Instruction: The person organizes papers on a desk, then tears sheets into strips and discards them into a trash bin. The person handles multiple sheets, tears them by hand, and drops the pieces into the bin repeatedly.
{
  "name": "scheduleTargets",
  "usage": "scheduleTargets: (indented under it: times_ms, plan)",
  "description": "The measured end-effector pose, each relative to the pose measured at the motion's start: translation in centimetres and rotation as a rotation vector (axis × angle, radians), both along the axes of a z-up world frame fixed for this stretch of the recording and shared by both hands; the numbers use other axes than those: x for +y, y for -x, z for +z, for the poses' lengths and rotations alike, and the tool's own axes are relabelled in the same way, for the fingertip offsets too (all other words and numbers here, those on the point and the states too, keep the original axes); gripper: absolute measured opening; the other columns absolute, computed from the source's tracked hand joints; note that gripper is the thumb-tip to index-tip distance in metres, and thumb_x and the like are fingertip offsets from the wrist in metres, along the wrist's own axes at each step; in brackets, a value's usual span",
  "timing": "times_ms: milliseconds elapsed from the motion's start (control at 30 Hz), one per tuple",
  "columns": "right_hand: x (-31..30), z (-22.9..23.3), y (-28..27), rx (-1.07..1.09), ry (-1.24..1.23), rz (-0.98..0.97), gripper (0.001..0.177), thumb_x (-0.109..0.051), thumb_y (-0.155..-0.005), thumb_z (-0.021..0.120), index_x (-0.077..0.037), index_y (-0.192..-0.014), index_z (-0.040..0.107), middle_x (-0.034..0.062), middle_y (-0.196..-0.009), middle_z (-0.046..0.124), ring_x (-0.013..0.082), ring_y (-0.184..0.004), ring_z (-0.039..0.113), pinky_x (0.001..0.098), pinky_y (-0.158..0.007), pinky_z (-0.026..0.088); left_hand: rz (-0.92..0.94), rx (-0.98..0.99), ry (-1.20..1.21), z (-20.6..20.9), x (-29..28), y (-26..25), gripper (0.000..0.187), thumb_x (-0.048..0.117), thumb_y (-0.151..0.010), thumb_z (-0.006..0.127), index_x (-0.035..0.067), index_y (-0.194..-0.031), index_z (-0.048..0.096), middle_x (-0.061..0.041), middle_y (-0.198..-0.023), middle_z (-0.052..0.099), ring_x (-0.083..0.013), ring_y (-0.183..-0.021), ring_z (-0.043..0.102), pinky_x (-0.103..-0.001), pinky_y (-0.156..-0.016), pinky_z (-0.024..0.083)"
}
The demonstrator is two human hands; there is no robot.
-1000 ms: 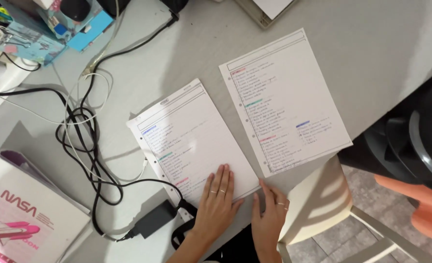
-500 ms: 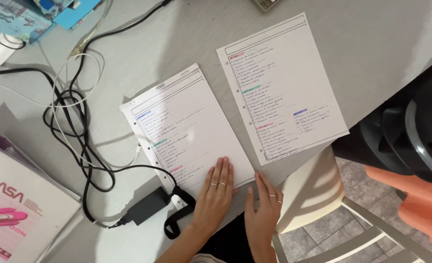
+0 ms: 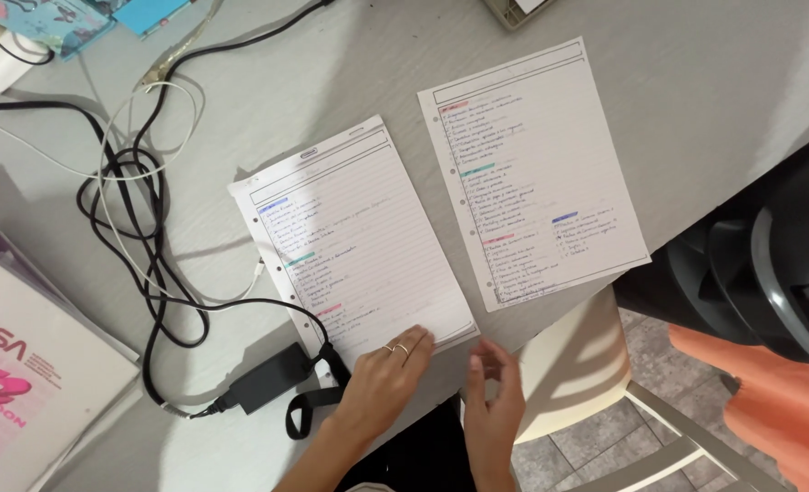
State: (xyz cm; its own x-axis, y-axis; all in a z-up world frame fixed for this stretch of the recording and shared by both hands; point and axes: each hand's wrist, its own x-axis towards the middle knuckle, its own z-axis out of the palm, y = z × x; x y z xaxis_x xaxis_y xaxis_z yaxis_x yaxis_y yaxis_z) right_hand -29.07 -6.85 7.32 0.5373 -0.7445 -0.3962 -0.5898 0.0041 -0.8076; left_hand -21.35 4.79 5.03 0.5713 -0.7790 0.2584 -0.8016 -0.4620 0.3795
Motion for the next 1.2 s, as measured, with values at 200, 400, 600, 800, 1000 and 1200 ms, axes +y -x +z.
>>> scheduleTargets:
  times_ms: [200,400,600,800,1000,1200]
  plan:
    - [0.0,-0.9,0.7,-0.120,-0.129,0.181,0.053,-0.048,-0.079,0.046,-0.006,-0.111,0.055,0.0077,-0.098,0.066,0.0168,-0.088,0.061,0.0288,-0.078,0.048,-0.054,0.065,0.064,3.9,-2.3,-0.6,0.017,0.002,-0.085,0.049,-0.004,-0.100,0.054,-0.018,-0.097,0.062,-0.0237,-0.075,0.064,-0.030,-0.049,0.049]
    - [-1.1,0.0,0.7,-0.143,-0.272,-0.051,0.042,-0.031,-0.084,0.045,-0.003,-0.114,0.055,0.0105,-0.108,0.064,0.0189,-0.100,0.058,0.0318,-0.087,0.046,-0.102,0.033,0.108,4.1,-4.4,1.2,0.010,-0.002,-0.083,0.056,-0.004,-0.092,0.061,-0.016,-0.092,0.065,-0.0249,-0.077,0.065,-0.031,-0.054,0.052]
    - [-1.9,0.8,0.3,-0.122,-0.269,-0.279,0.040,-0.020,-0.091,0.053,-0.013,-0.058,0.030,-0.0061,-0.058,0.023,0.0062,-0.057,0.024,0.0228,-0.051,0.024,-0.104,0.045,0.045,4.3,-5.0,1.9,0.005,-0.002,-0.083,0.056,0.002,-0.080,0.054,-0.014,-0.085,0.062,-0.0200,-0.066,0.060,-0.029,-0.045,0.045]
    - [-1.9,0.5,0.5,-0.143,-0.291,-0.328,0.034,-0.016,-0.089,0.059,-0.001,-0.059,0.052,0.0043,-0.055,0.050,0.0108,-0.058,0.044,0.0239,-0.057,0.038,-0.218,0.059,0.020,5.3,-4.8,-0.3,0.022,0.003,-0.087,0.052,-0.005,-0.107,0.057,-0.020,-0.108,0.060,-0.0312,-0.104,0.059,-0.035,-0.063,0.051]
    - [-1.6,-1.1,0.6,-0.123,-0.289,-0.395,0.035,-0.024,-0.088,0.058,-0.004,-0.062,0.048,0.0034,-0.060,0.048,0.0156,-0.059,0.049,0.0286,-0.055,0.049,0.165,-0.432,-0.208,-1.1,-3.1,-12.0,0.032,0.012,-0.091,0.051,0.002,-0.119,0.040,-0.009,-0.087,0.056,-0.0178,-0.056,0.051,-0.031,-0.032,0.038]
    - [-0.6,-2.6,0.5,0.087,-0.340,-0.404,0.039,-0.029,-0.082,0.066,-0.001,-0.059,0.050,0.0022,-0.048,0.030,0.0135,-0.044,0.026,0.0271,-0.041,0.023,0.297,0.297,-0.342,-0.2,-4.5,-21.8,0.029,0.030,-0.091,0.049,0.006,-0.106,0.054,-0.017,-0.112,0.051,-0.0348,-0.101,0.045,-0.045,-0.083,0.034]
